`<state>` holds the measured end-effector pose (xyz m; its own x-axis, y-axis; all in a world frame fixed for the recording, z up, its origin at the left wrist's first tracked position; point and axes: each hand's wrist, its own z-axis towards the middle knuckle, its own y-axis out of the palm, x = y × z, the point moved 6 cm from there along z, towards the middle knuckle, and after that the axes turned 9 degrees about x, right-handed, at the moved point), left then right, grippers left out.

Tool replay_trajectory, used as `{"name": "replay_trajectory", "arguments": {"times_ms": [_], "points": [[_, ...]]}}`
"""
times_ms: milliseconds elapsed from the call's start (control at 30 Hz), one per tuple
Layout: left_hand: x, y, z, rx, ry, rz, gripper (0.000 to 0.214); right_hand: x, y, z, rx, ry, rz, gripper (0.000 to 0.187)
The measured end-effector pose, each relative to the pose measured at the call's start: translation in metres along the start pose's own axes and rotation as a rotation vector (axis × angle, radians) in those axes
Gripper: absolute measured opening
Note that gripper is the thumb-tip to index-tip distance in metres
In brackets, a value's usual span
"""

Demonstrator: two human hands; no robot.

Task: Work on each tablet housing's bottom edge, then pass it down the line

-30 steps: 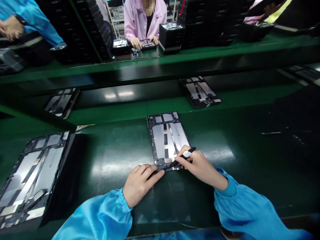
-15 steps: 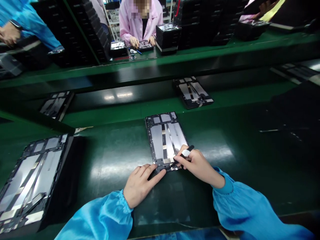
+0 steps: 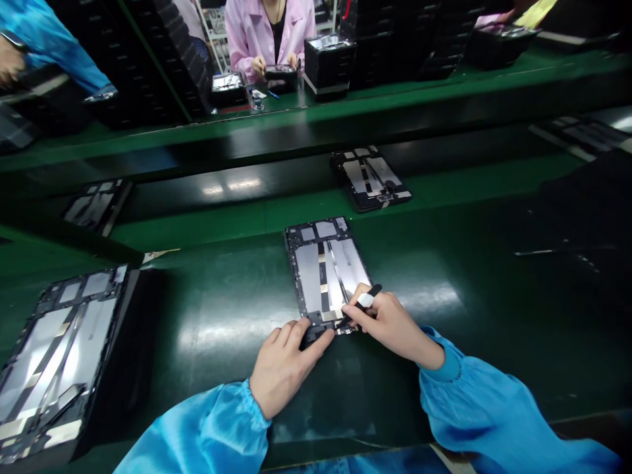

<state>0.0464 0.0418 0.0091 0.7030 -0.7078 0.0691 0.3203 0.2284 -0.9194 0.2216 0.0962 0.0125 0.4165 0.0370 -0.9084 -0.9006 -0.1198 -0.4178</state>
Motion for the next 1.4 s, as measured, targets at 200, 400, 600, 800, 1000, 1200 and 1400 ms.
{"name": "replay_trajectory", "arguments": {"times_ms": [200, 400, 600, 800, 1000, 1200, 1400], "points": [[-0.012, -0.004, -0.006, 0.007, 0.041, -0.150, 0.040, 0.021, -0.019, -0.001, 0.343, -0.035, 0.165, 0.027], [-0.012, -0.016, 0.003, 0.129, 0.093, -0.163, 0.022, 0.053, -0.019, 0.011, 0.664, 0.085, 0.398, 0.035], [-0.043, 0.019, 0.056, 0.035, 0.039, 0.094, 0.036, 0.040, 0.003, 0.074, 0.605, -0.004, 0.411, 0.045], [-0.176, 0.031, 0.117, 0.166, -0.320, 0.238, 0.038, 0.069, -0.071, 0.135, 0.853, -0.009, 0.300, 0.054], [-0.160, 0.074, 0.168, 0.158, -0.309, 0.112, 0.053, 0.099, -0.129, 0.163, 1.049, 0.083, 0.072, 0.037], [-0.129, 0.109, 0.209, 0.131, -0.397, -0.081, 0.058, 0.094, -0.118, 0.181, 0.960, 0.073, -0.001, 0.035], [-0.131, 0.078, 0.158, 0.182, -0.542, -0.246, 0.049, 0.082, -0.091, 0.130, 0.687, -0.029, 0.092, 0.055]]}}
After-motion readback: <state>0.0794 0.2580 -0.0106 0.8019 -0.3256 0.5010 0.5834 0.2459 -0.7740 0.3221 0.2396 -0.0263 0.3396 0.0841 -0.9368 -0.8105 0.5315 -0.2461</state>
